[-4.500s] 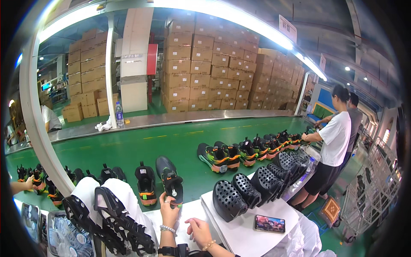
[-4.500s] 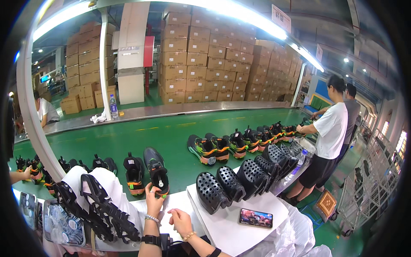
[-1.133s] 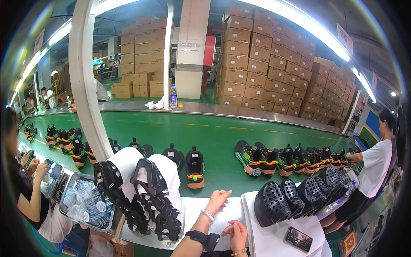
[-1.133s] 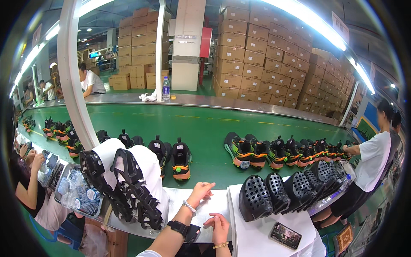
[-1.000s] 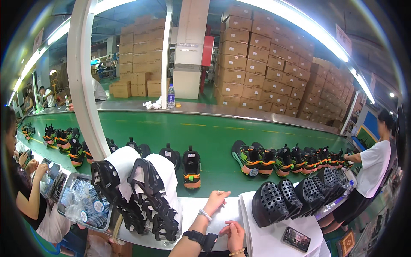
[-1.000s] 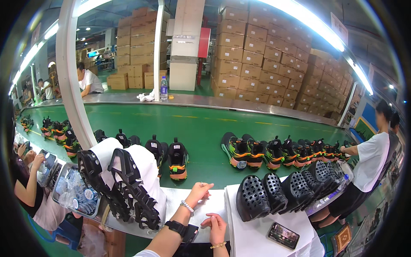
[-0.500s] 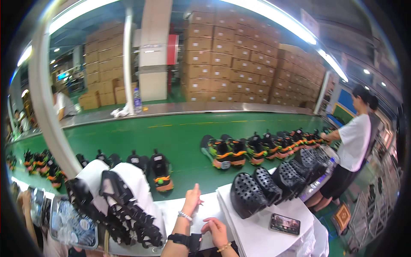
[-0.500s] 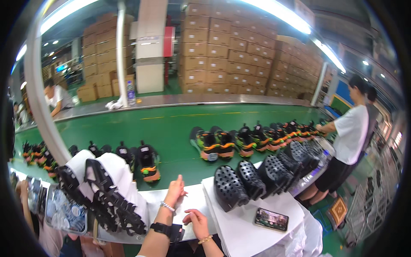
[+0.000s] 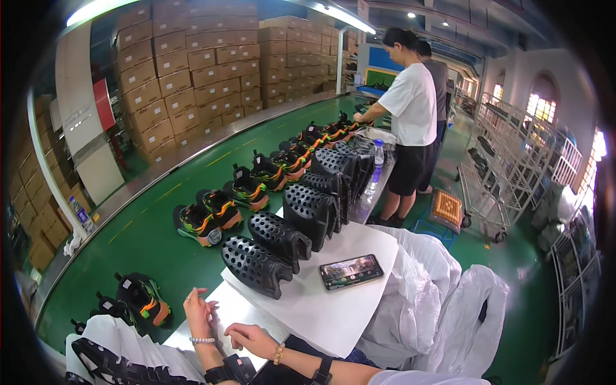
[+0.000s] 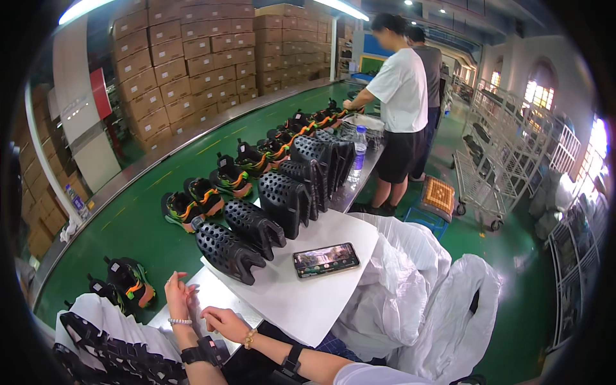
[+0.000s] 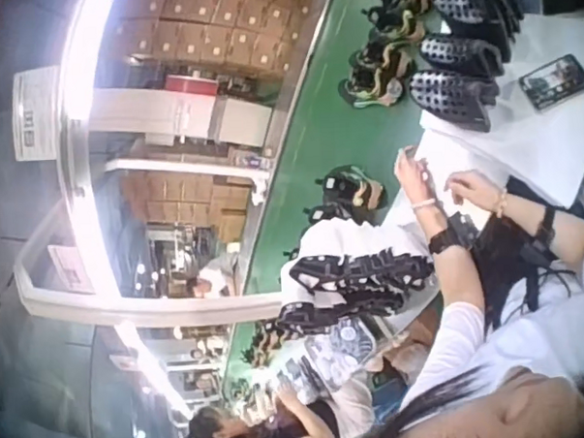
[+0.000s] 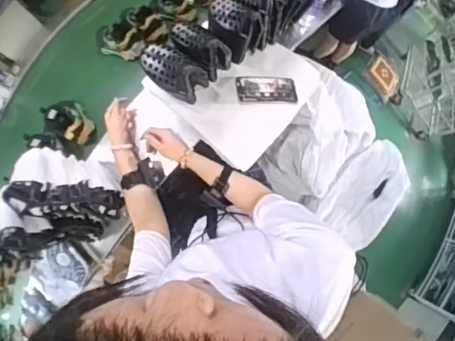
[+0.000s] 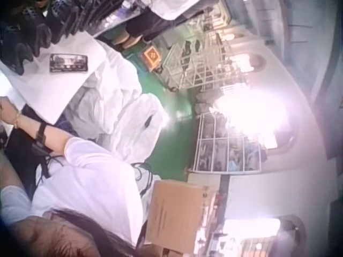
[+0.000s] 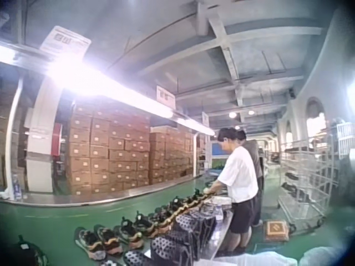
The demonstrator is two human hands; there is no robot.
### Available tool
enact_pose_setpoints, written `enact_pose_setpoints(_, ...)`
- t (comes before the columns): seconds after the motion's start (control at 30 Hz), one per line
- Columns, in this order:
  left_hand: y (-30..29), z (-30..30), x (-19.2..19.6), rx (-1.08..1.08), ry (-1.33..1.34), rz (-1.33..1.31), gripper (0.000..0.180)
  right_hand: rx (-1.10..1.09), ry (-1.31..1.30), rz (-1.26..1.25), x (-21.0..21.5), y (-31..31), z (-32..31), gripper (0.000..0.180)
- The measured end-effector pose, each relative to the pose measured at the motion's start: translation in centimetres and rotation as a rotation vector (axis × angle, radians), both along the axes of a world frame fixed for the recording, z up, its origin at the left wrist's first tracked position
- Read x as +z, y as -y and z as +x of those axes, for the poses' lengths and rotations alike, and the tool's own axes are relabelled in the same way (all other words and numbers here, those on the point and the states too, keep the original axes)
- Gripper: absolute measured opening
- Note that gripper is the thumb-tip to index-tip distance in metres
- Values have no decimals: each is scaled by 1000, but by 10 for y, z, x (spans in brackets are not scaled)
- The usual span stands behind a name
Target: Arranging and inspecting shoe soles and uppers on a production workbench in a factory setting.
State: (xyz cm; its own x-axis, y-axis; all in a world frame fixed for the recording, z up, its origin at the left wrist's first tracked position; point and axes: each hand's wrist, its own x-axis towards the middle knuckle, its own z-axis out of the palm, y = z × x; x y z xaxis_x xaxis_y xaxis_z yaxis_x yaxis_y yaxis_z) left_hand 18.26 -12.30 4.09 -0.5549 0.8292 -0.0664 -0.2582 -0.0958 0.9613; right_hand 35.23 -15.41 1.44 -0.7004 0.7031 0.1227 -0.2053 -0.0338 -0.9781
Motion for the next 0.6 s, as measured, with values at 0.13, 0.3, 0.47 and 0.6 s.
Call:
enact_pose_setpoints(0.13, -3, -6, -12, 7, -21, 27, 30, -27, 24, 35, 10, 6, 3, 16)
enact_pose_setpoints(0.3, -4, -7, -14, 31, -50, 12, 34, -37, 32, 48, 5, 8, -1, 17)
enact_pose_setpoints(0.47, -1, -4, -9, 31, -47, 55, 48, -36, 27, 50, 4, 6, -1, 18)
enact_pose_setpoints(0.6, -2, -5, -10, 43, 10, 74, 50, -32, 68, 68, 7, 4, 1, 18)
